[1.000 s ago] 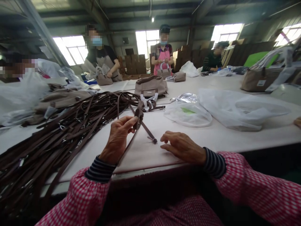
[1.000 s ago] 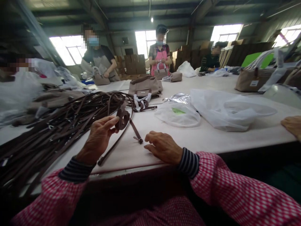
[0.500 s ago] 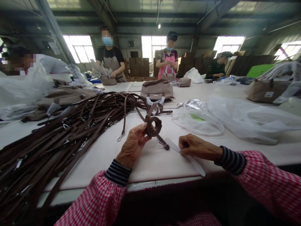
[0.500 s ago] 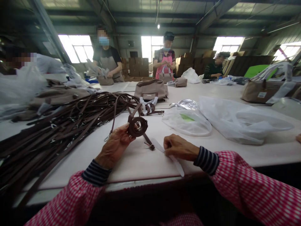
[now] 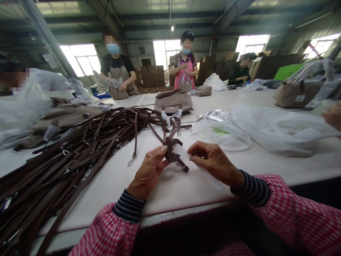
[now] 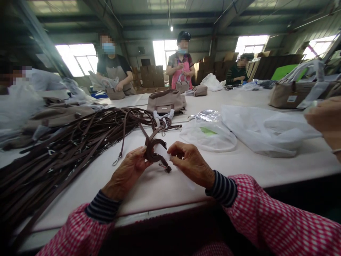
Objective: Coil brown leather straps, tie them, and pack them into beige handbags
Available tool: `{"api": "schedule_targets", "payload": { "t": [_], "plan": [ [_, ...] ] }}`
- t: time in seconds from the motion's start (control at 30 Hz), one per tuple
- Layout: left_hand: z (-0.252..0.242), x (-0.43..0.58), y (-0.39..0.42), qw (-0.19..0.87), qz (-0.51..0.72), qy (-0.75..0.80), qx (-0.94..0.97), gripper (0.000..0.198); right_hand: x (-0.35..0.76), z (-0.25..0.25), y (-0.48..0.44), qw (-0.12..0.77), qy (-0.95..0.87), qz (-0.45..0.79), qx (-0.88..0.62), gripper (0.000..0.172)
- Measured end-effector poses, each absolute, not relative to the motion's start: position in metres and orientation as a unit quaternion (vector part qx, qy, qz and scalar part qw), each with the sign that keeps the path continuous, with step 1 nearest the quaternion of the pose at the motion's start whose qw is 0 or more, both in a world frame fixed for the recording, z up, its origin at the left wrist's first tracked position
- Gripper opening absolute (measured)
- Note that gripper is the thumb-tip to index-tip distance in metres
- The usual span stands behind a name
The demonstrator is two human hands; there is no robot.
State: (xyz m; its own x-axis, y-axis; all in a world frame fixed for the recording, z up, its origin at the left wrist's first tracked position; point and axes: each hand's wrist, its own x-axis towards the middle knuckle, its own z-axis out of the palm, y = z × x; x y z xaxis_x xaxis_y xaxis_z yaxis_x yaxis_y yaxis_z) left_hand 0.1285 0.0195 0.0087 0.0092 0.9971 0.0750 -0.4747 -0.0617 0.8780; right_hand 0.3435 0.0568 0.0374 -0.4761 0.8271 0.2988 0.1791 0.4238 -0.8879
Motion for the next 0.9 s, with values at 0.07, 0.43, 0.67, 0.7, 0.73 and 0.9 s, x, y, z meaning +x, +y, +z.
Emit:
{"api": "schedule_targets", "payload": {
  "t": [0.07,0.43,0.67,0.7,0.73,0.9],
  "plan": [
    [0.01,0.13,0.019,0.589,0.613,0.348,0.395,0.025,0.343,0.033,0.061,0.392,-0.755,0.406,-0.334,0.009],
    [0.011,0.141,0.01,0.537,0.518,0.417,0.519,0.024,0.339,0.018,0.063,0.392,-0.732,0.486,-0.272,0.009],
    [0.032,0.169,0.006,0.451,0.407,0.486,0.628,0.026,0.405,0.02,0.027,0.329,-0.806,0.447,-0.206,0.041],
    [0.033,0.177,0.004,0.409,0.391,0.489,0.664,0.024,0.412,0.018,0.02,0.335,-0.828,0.404,-0.197,0.038],
    [0.033,0.185,0.002,0.358,0.379,0.489,0.699,0.022,0.418,0.014,0.014,0.342,-0.844,0.363,-0.197,0.031],
    [0.007,0.223,-0.004,0.141,0.296,0.469,0.82,0.012,0.436,-0.015,-0.001,0.369,-0.855,0.265,-0.249,0.016]
  ]
}}
